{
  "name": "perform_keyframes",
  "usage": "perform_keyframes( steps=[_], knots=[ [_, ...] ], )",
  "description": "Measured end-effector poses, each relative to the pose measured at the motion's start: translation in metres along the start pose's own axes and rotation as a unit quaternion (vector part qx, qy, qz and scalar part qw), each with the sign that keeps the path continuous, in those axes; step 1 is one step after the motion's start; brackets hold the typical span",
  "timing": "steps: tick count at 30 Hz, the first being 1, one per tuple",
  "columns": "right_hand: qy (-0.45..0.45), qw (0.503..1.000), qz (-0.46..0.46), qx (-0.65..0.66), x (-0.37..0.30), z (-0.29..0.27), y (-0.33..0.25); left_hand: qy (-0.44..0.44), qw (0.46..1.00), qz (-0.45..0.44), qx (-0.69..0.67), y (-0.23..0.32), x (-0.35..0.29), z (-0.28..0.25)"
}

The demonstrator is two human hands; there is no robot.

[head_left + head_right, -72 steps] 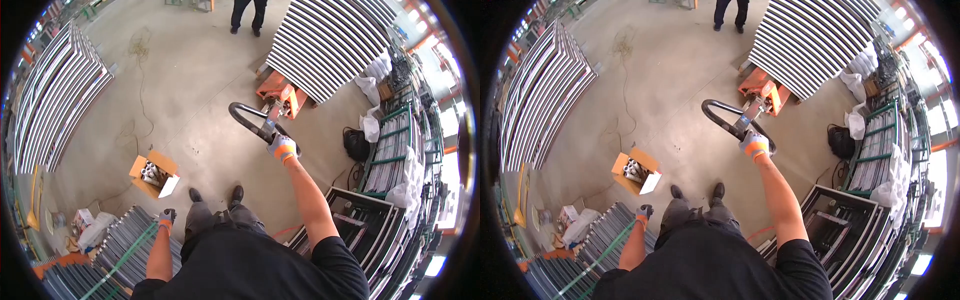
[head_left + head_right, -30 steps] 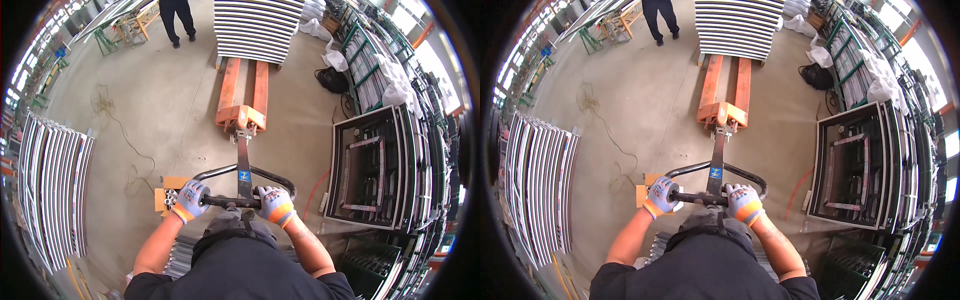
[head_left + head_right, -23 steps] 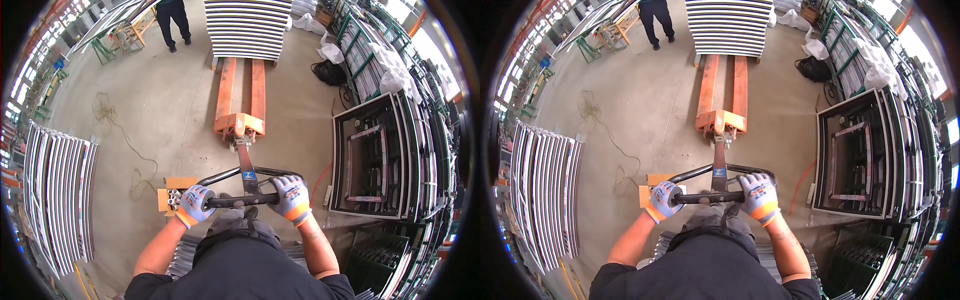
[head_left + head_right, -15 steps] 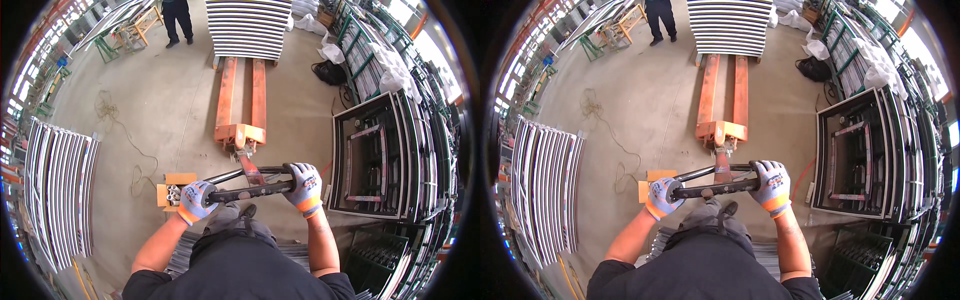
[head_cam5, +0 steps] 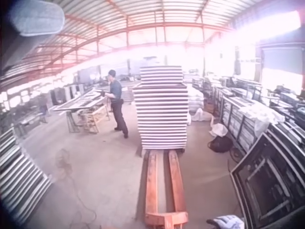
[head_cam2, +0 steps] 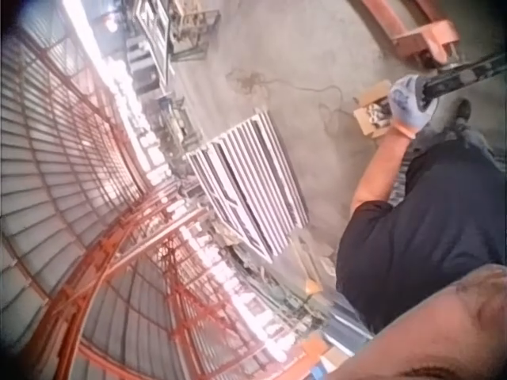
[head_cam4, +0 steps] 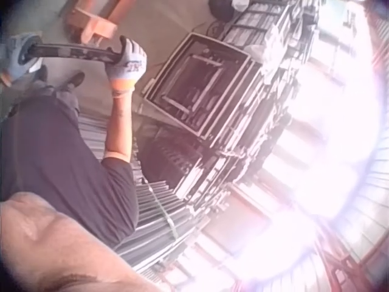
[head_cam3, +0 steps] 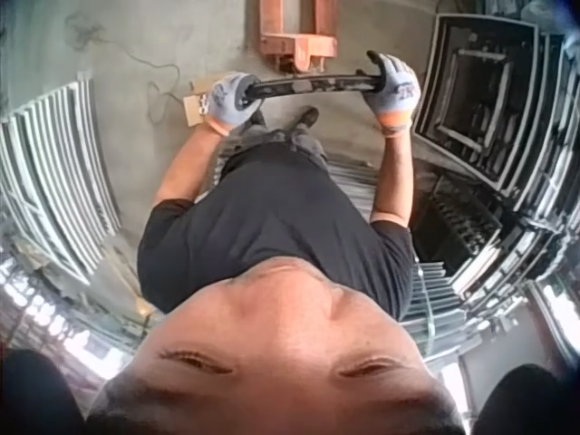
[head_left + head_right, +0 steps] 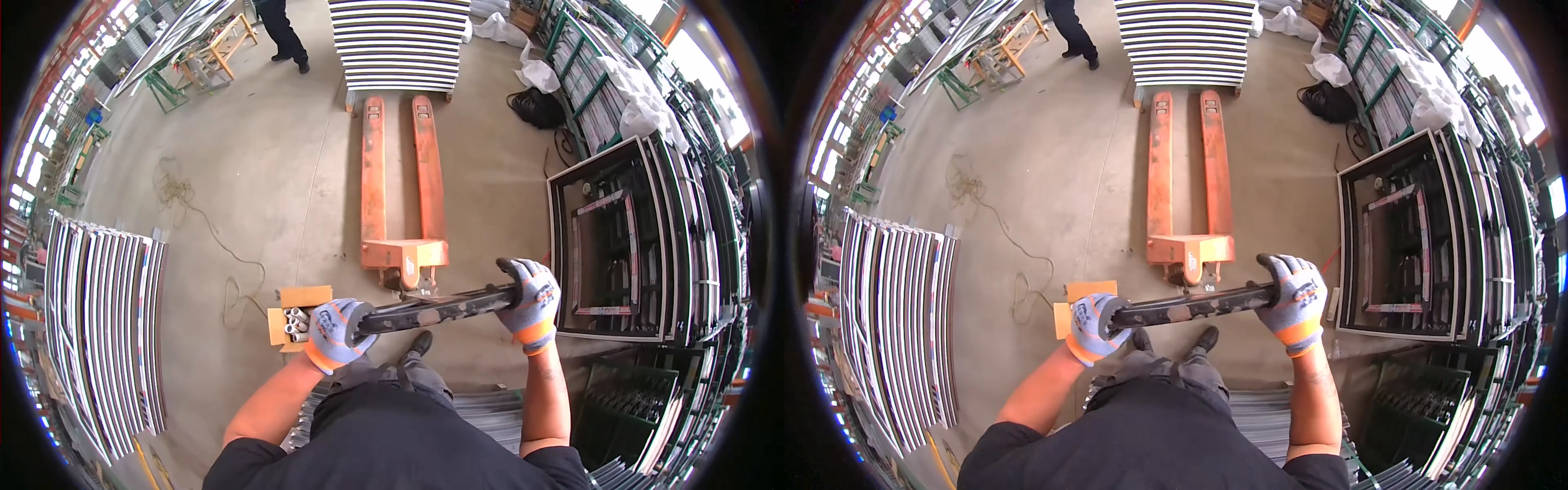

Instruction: Assemble components of a metal frame using a power drill and screws at a workshop station.

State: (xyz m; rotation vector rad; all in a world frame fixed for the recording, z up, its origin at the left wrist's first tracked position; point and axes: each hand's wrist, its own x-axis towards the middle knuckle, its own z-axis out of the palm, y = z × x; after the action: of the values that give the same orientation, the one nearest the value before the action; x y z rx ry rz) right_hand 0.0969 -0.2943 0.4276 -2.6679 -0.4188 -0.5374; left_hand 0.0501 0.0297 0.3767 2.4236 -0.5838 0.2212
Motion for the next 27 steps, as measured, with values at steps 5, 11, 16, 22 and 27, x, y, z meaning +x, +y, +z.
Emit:
perform_keyframes(
  steps=[5, 11, 16, 22, 27],
  knots=[
    [-0.011, 0.999, 0.018, -0.026, -0.022, -0.01, -0.014, -0.064, 0.991, 0.107, -0.051, -0.013, -0.01, -0.01],
    [0.009, 0.985, 0.149, -0.087, -0.103, -0.024, -0.042, -0.095, 0.95, 0.269, -0.126, -0.032, 0.016, -0.008],
    [0.007, 0.976, 0.189, -0.112, -0.13, -0.026, -0.096, -0.097, 0.915, 0.353, -0.169, -0.053, 0.038, -0.009],
    [-0.064, 0.962, 0.263, -0.025, -0.131, -0.025, -0.159, 0.006, 0.905, 0.388, -0.178, -0.07, 0.108, 0.019],
    [-0.055, 0.951, 0.304, -0.015, -0.14, 0.0, -0.18, 0.076, 0.892, 0.386, -0.223, -0.053, 0.168, 0.072]
  ],
)
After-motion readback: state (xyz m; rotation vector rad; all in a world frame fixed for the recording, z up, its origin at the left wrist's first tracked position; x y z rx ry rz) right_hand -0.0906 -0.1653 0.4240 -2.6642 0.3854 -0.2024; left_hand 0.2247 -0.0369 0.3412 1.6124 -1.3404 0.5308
